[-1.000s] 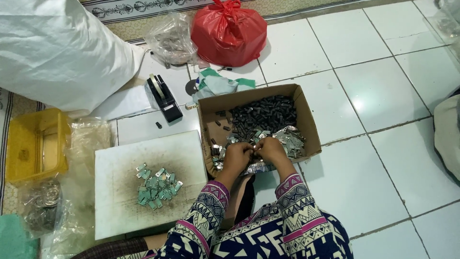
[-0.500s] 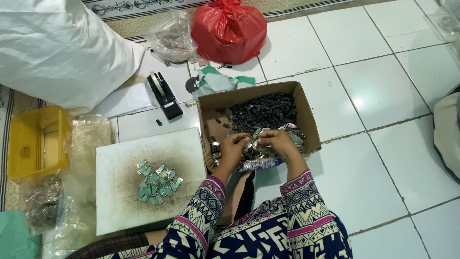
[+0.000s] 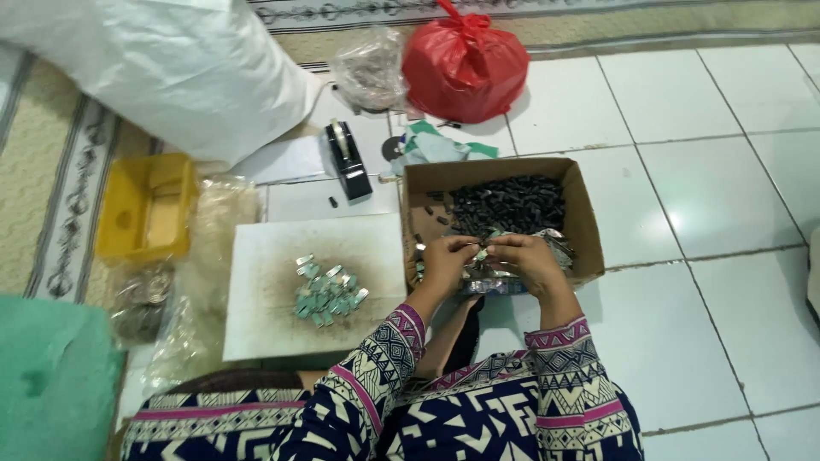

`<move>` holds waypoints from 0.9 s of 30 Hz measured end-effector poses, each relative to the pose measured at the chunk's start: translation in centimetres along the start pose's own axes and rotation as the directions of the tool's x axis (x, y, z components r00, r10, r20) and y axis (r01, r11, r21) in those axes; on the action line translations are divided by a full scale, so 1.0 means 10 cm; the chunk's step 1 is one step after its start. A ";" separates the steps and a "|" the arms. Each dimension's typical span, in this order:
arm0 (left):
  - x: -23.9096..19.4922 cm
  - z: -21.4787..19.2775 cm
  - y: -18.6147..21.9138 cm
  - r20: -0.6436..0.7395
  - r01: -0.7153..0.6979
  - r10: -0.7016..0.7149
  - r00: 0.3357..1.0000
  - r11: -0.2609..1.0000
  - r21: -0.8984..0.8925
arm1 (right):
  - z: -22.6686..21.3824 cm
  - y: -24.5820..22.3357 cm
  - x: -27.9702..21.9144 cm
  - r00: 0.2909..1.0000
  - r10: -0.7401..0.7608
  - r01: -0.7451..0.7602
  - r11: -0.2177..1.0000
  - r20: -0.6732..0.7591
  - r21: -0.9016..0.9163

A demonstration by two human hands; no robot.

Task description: Picking small metal parts from a box and arranging them on a white board.

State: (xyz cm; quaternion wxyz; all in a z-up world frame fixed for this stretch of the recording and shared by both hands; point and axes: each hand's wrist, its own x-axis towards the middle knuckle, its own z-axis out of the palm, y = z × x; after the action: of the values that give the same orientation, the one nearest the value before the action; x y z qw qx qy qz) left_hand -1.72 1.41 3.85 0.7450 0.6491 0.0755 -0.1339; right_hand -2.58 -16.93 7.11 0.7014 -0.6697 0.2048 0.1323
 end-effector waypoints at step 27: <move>-1.48 -2.39 0.54 -0.393 -0.141 0.361 0.846 0.862 0.486 | 2.67 0.44 -0.66 0.956 -0.233 0.292 0.834 0.181 -0.468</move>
State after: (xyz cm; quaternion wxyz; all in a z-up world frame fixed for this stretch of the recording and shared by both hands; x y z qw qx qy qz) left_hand -12.78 27.18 9.75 0.5490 0.8168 0.1342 0.1159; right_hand -7.50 10.47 6.77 0.5310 -0.8382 0.0296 0.1209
